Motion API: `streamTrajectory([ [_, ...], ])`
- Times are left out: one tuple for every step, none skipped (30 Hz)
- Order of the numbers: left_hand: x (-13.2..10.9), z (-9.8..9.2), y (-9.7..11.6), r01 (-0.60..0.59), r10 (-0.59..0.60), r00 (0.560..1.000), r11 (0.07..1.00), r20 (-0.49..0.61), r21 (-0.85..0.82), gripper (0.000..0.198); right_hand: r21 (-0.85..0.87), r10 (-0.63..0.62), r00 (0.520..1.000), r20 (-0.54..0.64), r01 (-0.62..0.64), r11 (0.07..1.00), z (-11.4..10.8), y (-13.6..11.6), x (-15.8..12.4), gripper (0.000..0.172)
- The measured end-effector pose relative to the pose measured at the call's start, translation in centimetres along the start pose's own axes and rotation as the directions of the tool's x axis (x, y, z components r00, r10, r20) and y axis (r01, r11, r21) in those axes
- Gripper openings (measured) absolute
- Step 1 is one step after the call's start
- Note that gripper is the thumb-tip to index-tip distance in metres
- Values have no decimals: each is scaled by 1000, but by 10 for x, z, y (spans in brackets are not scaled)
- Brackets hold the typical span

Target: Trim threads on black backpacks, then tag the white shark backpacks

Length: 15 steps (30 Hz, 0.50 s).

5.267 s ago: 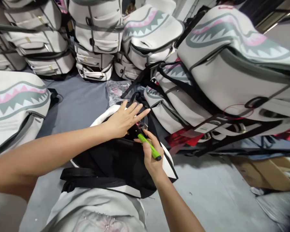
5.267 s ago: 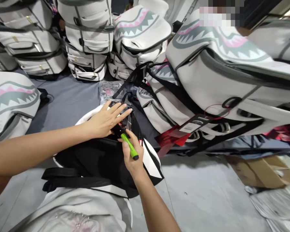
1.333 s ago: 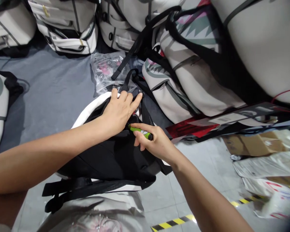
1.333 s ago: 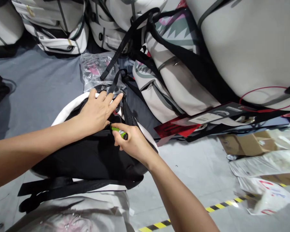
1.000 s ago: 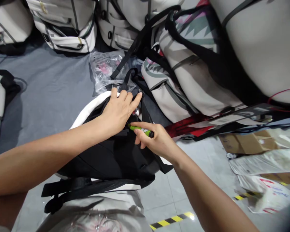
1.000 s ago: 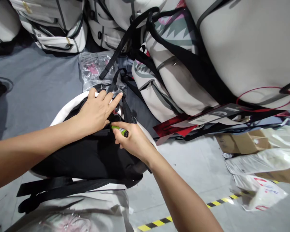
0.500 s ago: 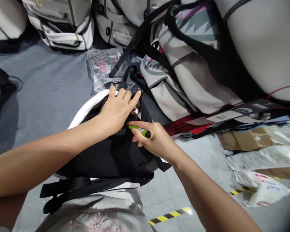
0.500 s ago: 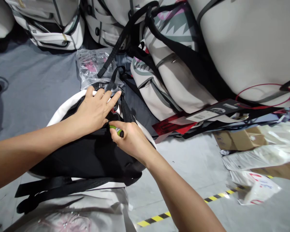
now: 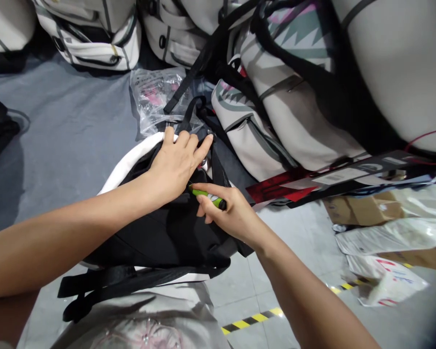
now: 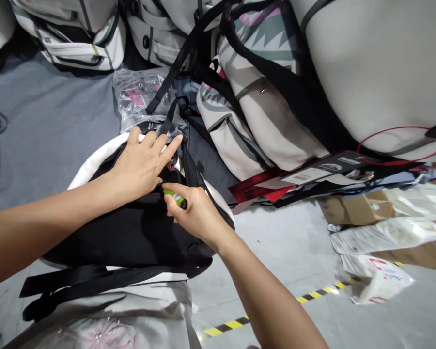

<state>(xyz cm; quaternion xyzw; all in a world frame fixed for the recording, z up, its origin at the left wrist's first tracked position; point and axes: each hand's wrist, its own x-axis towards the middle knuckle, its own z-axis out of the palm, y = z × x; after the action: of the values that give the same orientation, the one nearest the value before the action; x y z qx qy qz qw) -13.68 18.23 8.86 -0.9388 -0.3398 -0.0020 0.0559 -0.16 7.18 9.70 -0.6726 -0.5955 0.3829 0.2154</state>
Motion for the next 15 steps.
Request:
streamTrajectory([
  [0,0,0,1,-1,1000,1000,0,5,85,-11,6,1000,0,-6,1000,0,0,0,38],
  [0,1,0,2,-2,1000,1000,-1,6,85,-35,11,1000,-10,-11,999,0,0,0,38],
  [0,1,0,2,-2,1000,1000,-3,2,86,-55,11,1000,-21,-12,998,0,-1,1,37],
  [0,1,0,2,-2,1000,1000,-5,-6,86,-59,6,1000,-23,-7,998,-1,-1,1,37],
  [0,0,0,1,-1,1000,1000,-8,-17,86,-51,0,1000,-17,-1,999,-1,-2,1,37],
  [0,0,0,-1,0,1000,1000,-11,-29,85,-45,0,1000,-7,-1,999,-2,-3,1,37],
  [0,-1,0,-2,1,1000,999,-14,-41,84,-53,7,1000,-5,-7,999,-2,-3,1,36],
  [-1,-1,0,-3,2,1000,999,-16,-54,84,-73,16,1000,-12,-17,997,-3,-4,1,36],
  [-1,-2,1,-3,2,1000,998,-16,-66,83,-91,21,1000,-17,-23,996,-3,-5,1,36],
  [-1,-2,1,0,-1,1000,997,-13,-75,83,-91,17,1000,-11,-18,996,-4,-5,1,36],
  [-1,-2,1,5,-6,1000,997,-7,-80,83,-73,7,1000,6,-6,997,-4,-5,1,36],
  [0,-1,1,11,-11,1000,997,1,-80,83,-52,-3,1000,25,4,999,-4,-4,2,37],
  [1,0,1,15,-15,1000,997,7,-72,83,-47,-5,999,32,7,999,-4,-3,3,37],
  [3,1,0,15,-15,1000,998,9,-61,82,-62,0,1000,24,1,998,-4,-3,5,36],
  [4,1,-1,10,-9,1000,999,4,-51,82,-92,8,1000,3,-8,996,-3,-3,6,36],
])
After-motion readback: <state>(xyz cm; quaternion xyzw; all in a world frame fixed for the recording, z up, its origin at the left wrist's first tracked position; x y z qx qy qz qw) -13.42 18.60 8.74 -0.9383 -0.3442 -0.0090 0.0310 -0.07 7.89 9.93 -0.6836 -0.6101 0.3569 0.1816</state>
